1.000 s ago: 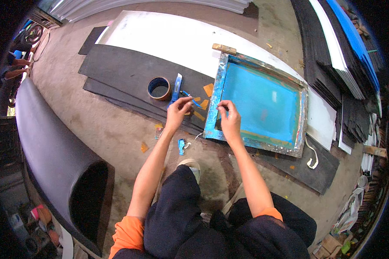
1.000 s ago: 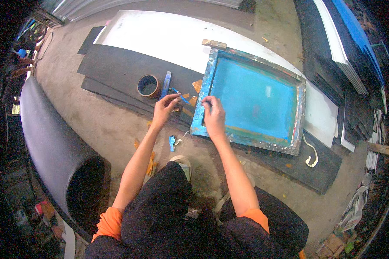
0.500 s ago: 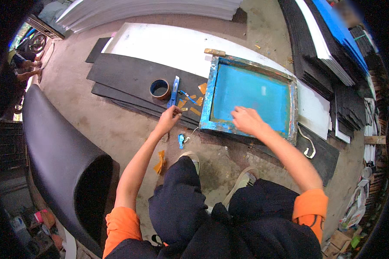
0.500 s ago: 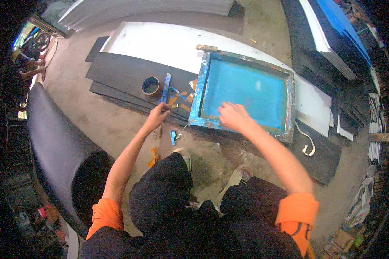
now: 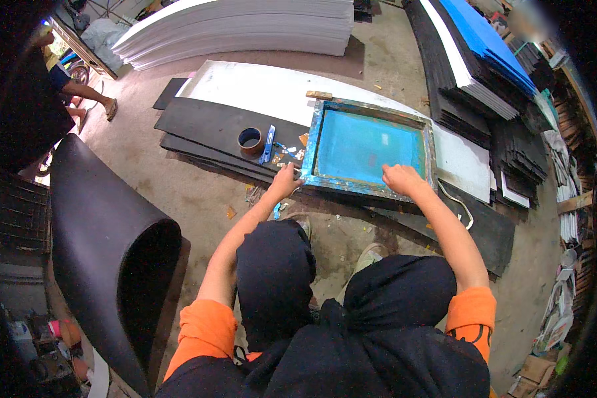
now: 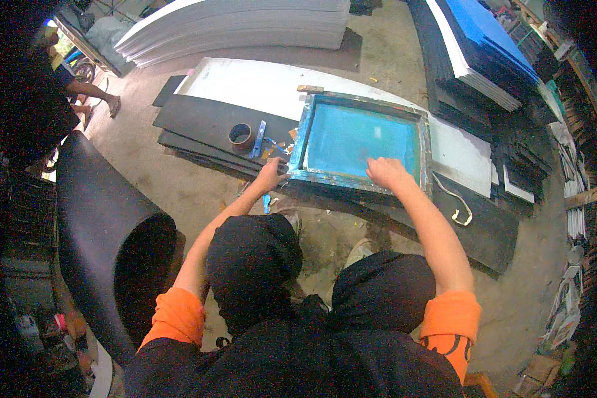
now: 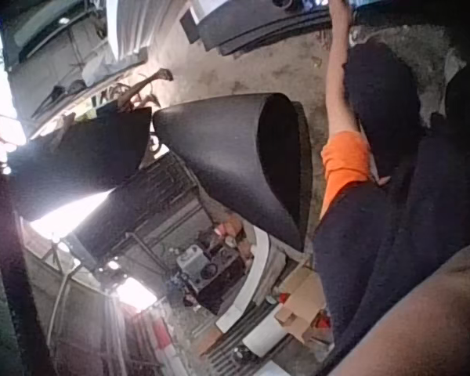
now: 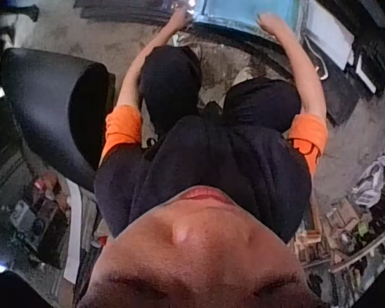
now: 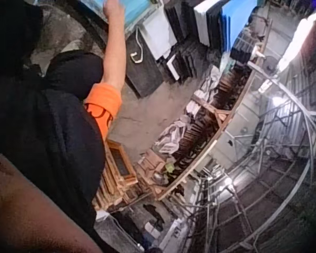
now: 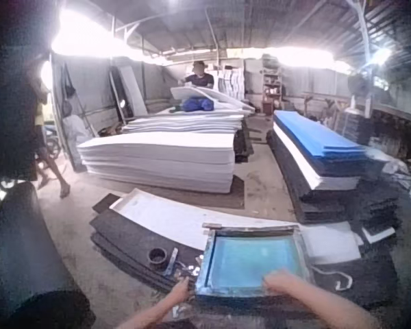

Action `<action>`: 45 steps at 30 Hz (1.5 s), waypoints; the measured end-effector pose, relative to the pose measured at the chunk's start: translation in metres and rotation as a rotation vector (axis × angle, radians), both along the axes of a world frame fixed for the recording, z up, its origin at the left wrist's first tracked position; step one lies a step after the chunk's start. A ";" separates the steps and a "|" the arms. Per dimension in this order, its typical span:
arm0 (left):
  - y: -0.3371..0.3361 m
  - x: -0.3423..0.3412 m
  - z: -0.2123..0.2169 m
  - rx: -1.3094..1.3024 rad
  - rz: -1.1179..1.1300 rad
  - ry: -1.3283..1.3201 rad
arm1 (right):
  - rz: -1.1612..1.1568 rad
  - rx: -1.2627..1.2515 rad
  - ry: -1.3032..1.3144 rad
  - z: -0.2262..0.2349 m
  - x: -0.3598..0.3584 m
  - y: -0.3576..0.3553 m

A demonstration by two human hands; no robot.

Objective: The person sits on the floor and applies orange masking tape to the edges of a rectangular frame with a blue surface. They smooth the tape along the sides and corners, then use a blue utility knife to trim excess tape. The person repeats this process on multiple sides of the frame.

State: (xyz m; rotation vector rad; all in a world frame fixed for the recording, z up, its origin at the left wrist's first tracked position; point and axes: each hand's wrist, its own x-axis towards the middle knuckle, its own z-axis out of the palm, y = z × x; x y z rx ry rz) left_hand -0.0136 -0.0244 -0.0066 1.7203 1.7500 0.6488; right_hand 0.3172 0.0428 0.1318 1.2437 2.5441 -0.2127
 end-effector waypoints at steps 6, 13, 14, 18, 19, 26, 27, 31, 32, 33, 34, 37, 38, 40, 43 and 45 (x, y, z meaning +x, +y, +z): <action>-0.006 0.000 -0.009 -0.018 0.000 0.032 | -0.010 -0.283 -0.090 -0.039 -0.004 -0.013; -0.005 -0.005 0.010 -0.031 0.020 -0.020 | 0.098 -0.334 -0.008 -0.089 0.002 -0.007; 0.002 -0.012 0.021 -0.160 0.050 0.037 | 0.079 -0.348 0.068 -0.084 -0.009 -0.003; 0.048 -0.028 0.011 0.078 -0.024 0.069 | 0.090 -0.182 0.310 -0.094 -0.030 0.017; 0.065 -0.025 0.010 0.103 -0.027 0.055 | 0.051 -0.184 0.364 -0.099 -0.034 0.023; 0.161 0.025 -0.007 0.235 -0.033 0.285 | -0.161 -0.195 0.746 -0.148 -0.060 0.096; 0.170 0.026 -0.010 0.237 0.001 0.329 | -0.177 -0.197 0.809 -0.148 -0.069 0.107; 0.206 0.038 -0.003 0.079 0.093 0.438 | -0.288 -0.200 1.058 -0.161 -0.104 0.145; 0.214 0.040 -0.003 0.057 0.089 0.471 | -0.359 -0.264 1.145 -0.166 -0.115 0.153; 0.221 0.042 -0.003 0.036 0.084 0.503 | -0.432 -0.328 1.230 -0.170 -0.125 0.159; 0.223 0.039 -0.003 0.016 0.088 0.545 | -0.473 -0.383 1.238 -0.173 -0.138 0.165; 0.225 0.038 -0.010 0.071 0.034 0.685 | -0.531 -0.401 1.236 -0.186 -0.164 0.179; 0.227 0.042 -0.009 0.048 0.017 0.730 | -0.544 -0.381 1.245 -0.193 -0.166 0.182; 0.232 0.045 -0.008 0.000 0.001 0.762 | -0.561 -0.349 1.263 -0.201 -0.171 0.184; 0.239 0.043 -0.006 -0.058 -0.078 0.867 | -0.543 -0.289 1.276 -0.202 -0.175 0.180; 0.237 0.042 -0.005 -0.069 -0.114 0.873 | -0.555 -0.356 1.288 -0.201 -0.175 0.179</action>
